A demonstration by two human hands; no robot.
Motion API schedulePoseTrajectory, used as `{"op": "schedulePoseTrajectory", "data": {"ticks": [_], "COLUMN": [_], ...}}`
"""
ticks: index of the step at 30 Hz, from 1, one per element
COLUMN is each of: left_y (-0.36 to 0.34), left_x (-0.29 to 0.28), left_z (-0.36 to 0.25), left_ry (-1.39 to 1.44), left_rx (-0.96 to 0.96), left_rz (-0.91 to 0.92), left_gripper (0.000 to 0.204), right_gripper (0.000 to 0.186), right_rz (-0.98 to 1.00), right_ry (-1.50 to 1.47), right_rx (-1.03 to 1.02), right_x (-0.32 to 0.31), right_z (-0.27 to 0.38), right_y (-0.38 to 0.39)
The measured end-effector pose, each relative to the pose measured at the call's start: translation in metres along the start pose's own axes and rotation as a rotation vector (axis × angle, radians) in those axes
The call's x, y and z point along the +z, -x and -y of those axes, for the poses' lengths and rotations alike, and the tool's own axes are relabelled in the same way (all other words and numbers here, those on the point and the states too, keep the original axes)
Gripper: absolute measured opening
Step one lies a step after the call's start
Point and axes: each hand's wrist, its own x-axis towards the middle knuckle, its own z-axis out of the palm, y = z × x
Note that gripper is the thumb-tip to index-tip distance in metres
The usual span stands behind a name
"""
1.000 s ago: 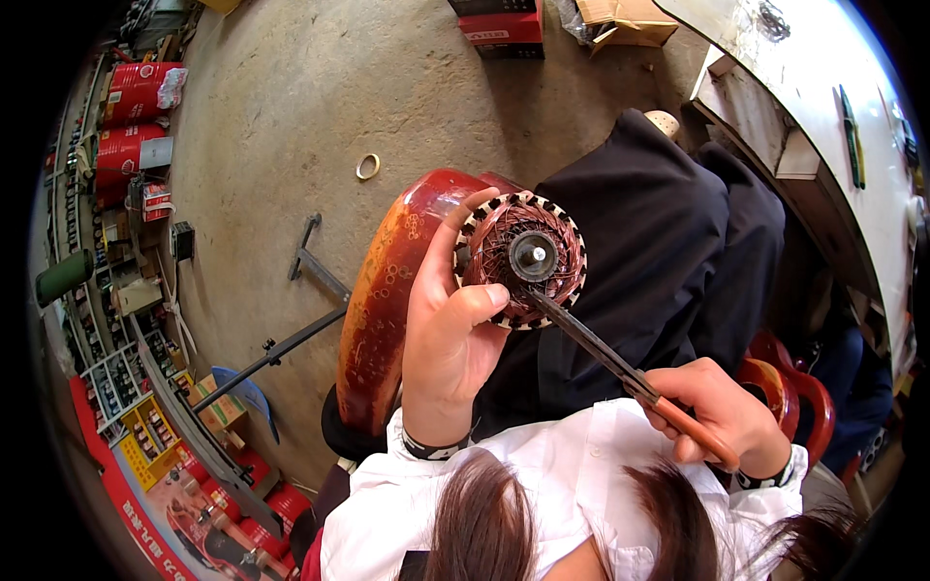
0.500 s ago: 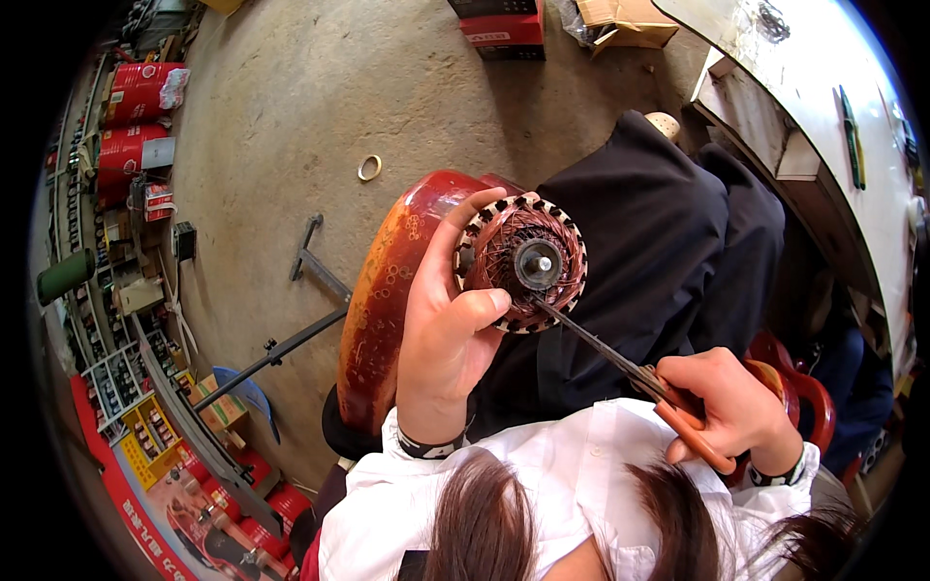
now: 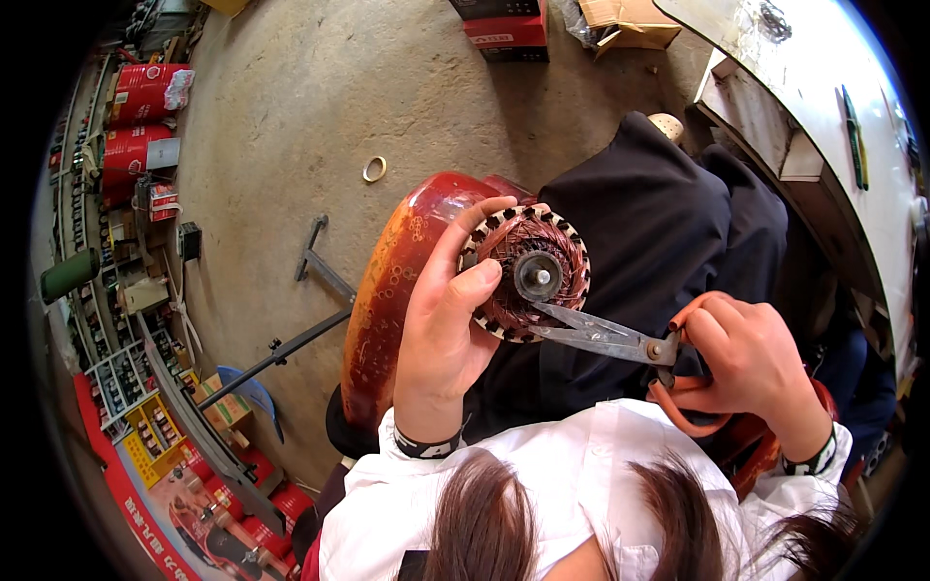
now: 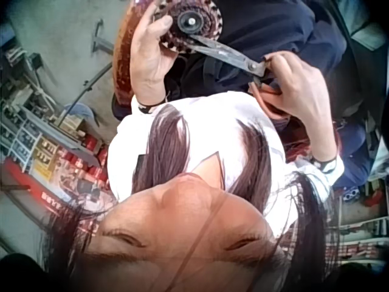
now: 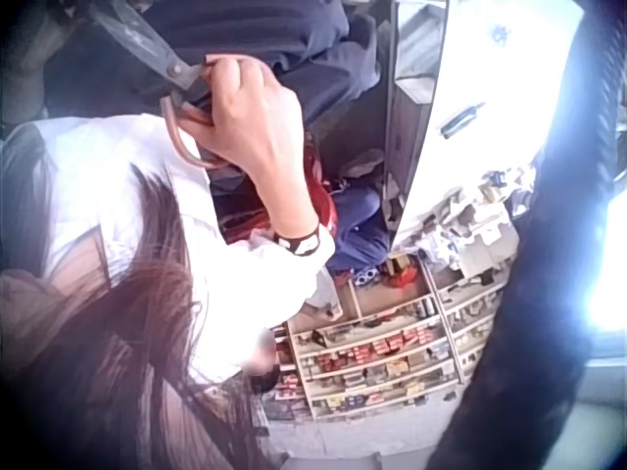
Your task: The person holds a motor stator and uses shears to trim copper windings. They rotate the stator to access different sections and cut the wires flush with the core. The person then handles a small piece of wire by hand.
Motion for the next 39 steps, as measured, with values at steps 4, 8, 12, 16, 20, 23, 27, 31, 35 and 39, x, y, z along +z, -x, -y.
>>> {"op": "schedulePoseTrajectory", "data": {"ticks": [4, 8, 12, 16, 20, 23, 27, 31, 35, 39], "left_y": [0.001, 0.001, 0.002, -0.002, -0.003, -0.002, -0.001, -0.001, -0.001, 0.001], "left_x": [0.002, 0.000, -0.002, -0.003, -0.006, -0.006, -0.004, -0.005, -0.001, -0.001], "left_z": [0.000, 0.001, 0.005, 0.006, 0.005, 0.005, 0.005, 0.006, 0.004, 0.005], "left_ry": [-0.009, -0.015, 0.018, 0.113, 0.174, 0.193, 0.194, 0.185, 0.183, 0.156], "left_rx": [-0.015, -0.036, -0.013, -0.044, -0.057, -0.053, -0.055, -0.045, -0.039, -0.018], "left_rz": [-0.007, -0.021, -0.046, -0.020, -0.020, -0.027, -0.034, -0.024, -0.039, -0.049], "left_gripper": [0.058, 0.058, 0.058, 0.057, 0.054, 0.054, 0.054, 0.053, 0.053, 0.053], "right_gripper": [0.040, 0.040, 0.039, 0.039, 0.041, 0.043, 0.044, 0.043, 0.042, 0.043], "right_rz": [-0.030, -0.020, -0.056, -0.102, -0.066, 0.000, 0.042, 0.086, 0.105, 0.111], "right_ry": [0.148, 0.220, 0.230, 0.029, -0.140, -0.221, -0.281, -0.346, -0.383, -0.413], "right_rx": [-0.043, -0.046, -0.067, -0.052, 0.021, 0.065, 0.090, 0.100, 0.094, 0.109], "right_x": [-0.003, -0.006, -0.004, 0.003, 0.008, 0.005, 0.002, -0.001, 0.001, 0.002], "right_z": [-0.005, -0.007, -0.008, -0.009, -0.007, -0.005, -0.004, -0.003, -0.004, -0.004], "right_y": [-0.002, -0.004, -0.006, -0.004, 0.002, 0.004, 0.005, 0.006, 0.007, 0.006]}}
